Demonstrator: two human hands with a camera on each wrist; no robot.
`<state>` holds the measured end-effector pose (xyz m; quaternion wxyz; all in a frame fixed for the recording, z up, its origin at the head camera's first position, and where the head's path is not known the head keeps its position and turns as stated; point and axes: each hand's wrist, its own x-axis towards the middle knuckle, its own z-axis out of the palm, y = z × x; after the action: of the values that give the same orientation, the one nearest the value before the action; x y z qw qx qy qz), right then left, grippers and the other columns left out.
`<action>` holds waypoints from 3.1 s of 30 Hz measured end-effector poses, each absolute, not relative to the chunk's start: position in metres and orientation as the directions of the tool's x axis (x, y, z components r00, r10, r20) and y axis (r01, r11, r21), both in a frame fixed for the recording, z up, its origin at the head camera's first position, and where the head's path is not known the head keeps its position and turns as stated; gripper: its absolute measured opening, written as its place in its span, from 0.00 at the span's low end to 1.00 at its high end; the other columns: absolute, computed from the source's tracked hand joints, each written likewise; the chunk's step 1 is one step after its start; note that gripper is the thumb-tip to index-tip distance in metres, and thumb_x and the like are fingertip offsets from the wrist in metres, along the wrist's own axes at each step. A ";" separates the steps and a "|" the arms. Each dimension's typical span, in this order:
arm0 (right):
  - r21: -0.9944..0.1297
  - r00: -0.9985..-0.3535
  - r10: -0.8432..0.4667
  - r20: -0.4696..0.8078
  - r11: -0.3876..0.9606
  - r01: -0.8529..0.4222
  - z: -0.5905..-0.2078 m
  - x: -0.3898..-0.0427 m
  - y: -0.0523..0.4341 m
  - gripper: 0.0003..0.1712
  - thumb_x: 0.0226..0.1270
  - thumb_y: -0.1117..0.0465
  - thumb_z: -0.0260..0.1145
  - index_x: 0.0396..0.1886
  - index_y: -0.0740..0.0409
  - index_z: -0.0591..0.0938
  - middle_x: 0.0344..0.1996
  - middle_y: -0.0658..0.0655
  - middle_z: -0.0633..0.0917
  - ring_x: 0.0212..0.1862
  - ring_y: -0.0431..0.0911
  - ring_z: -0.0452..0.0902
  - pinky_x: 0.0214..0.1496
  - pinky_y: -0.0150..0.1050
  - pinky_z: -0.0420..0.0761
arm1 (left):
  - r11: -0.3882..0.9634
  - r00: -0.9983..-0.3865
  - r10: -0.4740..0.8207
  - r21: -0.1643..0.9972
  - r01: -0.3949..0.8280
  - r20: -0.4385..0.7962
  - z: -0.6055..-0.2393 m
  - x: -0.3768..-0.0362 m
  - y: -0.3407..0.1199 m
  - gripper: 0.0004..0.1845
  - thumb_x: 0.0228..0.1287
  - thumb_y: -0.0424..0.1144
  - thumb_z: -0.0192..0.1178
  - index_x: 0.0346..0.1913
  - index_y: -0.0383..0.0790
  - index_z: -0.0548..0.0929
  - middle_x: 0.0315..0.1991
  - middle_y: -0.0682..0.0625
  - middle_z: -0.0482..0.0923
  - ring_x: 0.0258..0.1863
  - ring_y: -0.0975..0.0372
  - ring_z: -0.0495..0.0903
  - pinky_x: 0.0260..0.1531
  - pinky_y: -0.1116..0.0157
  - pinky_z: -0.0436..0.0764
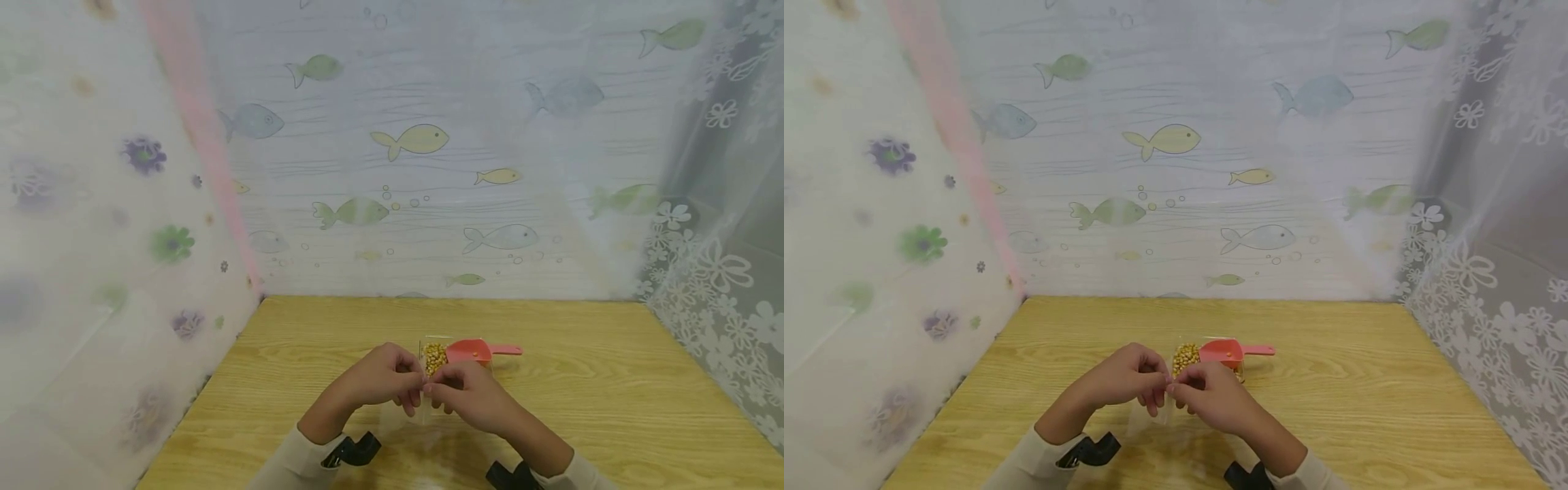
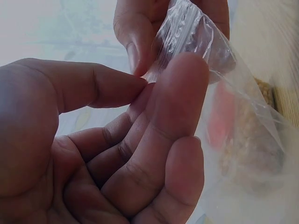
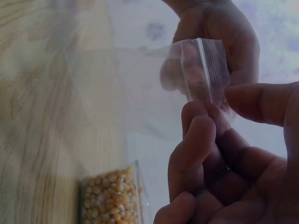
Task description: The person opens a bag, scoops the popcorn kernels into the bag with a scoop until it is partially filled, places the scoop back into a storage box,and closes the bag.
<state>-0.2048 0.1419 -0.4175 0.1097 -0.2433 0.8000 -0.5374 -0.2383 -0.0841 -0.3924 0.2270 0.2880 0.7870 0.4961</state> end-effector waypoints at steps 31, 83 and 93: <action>-0.891 -0.886 -0.457 0.084 0.363 -0.272 -0.418 -0.203 0.141 0.12 0.76 0.56 0.65 0.32 0.54 0.87 0.25 0.52 0.84 0.25 0.40 0.76 0.27 0.37 0.80 | 0.367 -0.700 0.713 0.873 0.322 -0.042 -0.393 -0.238 -0.083 0.15 0.72 0.34 0.54 0.32 0.30 0.87 0.18 0.50 0.81 0.15 0.61 0.80 0.20 0.52 0.83; -0.843 -0.926 -0.361 0.106 0.462 -0.276 -0.412 -0.199 0.141 0.14 0.71 0.61 0.67 0.22 0.54 0.83 0.17 0.48 0.79 0.18 0.37 0.67 0.21 0.34 0.72 | 0.365 -0.646 0.756 0.887 0.281 -0.107 -0.382 -0.240 -0.102 0.20 0.76 0.37 0.47 0.24 0.38 0.78 0.23 0.48 0.85 0.21 0.55 0.86 0.17 0.69 0.67; -0.843 -0.936 -0.339 0.094 0.474 -0.256 -0.411 -0.200 0.143 0.15 0.69 0.61 0.66 0.20 0.58 0.81 0.16 0.48 0.77 0.17 0.37 0.64 0.21 0.34 0.70 | 0.498 -0.713 0.691 0.795 0.346 -0.122 -0.369 -0.237 -0.109 0.20 0.72 0.38 0.47 0.27 0.39 0.86 0.27 0.50 0.86 0.20 0.61 0.79 0.21 0.66 0.68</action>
<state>-0.1997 0.1426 -0.4113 0.0427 -0.1734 0.8574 -0.4827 -0.2368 -0.1093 -0.3695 0.2186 0.3096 0.8374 0.3938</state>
